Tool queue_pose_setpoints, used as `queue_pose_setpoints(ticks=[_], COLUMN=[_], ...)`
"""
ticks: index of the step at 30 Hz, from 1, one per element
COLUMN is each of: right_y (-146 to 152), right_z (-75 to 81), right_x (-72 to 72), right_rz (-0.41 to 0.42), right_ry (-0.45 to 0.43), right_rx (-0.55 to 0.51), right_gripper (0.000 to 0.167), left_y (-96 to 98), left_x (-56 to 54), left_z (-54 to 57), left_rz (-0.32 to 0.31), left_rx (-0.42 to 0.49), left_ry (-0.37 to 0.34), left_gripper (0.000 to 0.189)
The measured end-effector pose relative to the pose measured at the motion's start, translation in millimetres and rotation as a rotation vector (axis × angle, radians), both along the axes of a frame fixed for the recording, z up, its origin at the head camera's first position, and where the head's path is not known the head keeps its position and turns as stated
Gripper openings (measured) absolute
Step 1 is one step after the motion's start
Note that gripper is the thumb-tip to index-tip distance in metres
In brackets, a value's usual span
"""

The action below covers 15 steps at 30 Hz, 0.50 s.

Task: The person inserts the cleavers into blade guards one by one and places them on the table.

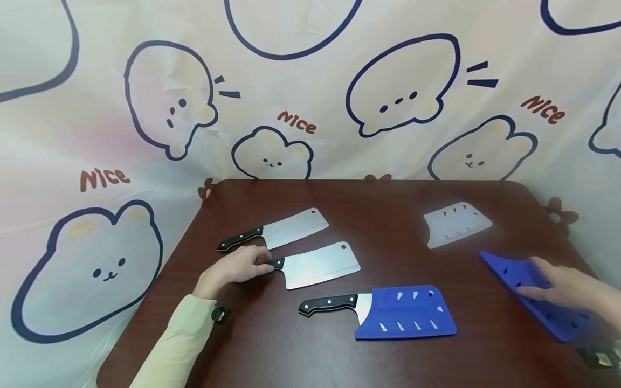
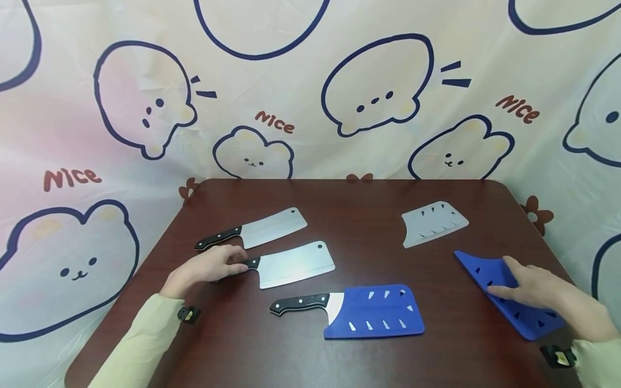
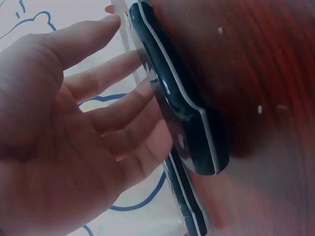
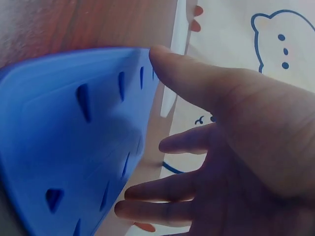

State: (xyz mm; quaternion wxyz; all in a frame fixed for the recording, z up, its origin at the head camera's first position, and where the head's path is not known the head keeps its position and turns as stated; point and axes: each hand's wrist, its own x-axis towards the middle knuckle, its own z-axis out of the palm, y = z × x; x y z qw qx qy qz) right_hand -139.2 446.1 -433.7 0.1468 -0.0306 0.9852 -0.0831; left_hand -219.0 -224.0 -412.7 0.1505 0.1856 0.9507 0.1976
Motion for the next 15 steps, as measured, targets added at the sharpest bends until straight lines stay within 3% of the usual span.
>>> queue_pose_setpoints(ticks=[7,15], right_y=[7,18], right_z=[-3.6,-10.9], right_x=[8.7,7.4], right_rz=[-0.026,-0.09], right_ry=[-0.013,-0.103], right_rx=[0.01,-0.061], right_gripper=[0.111,0.12], left_y=[0.3,1.6], left_x=[-0.6,-0.9], left_z=[-0.3,-2.3], left_rz=[0.01,0.011], left_rx=[-0.015,-0.021], left_ry=[-0.032,-0.045], left_gripper=[0.023,0.023])
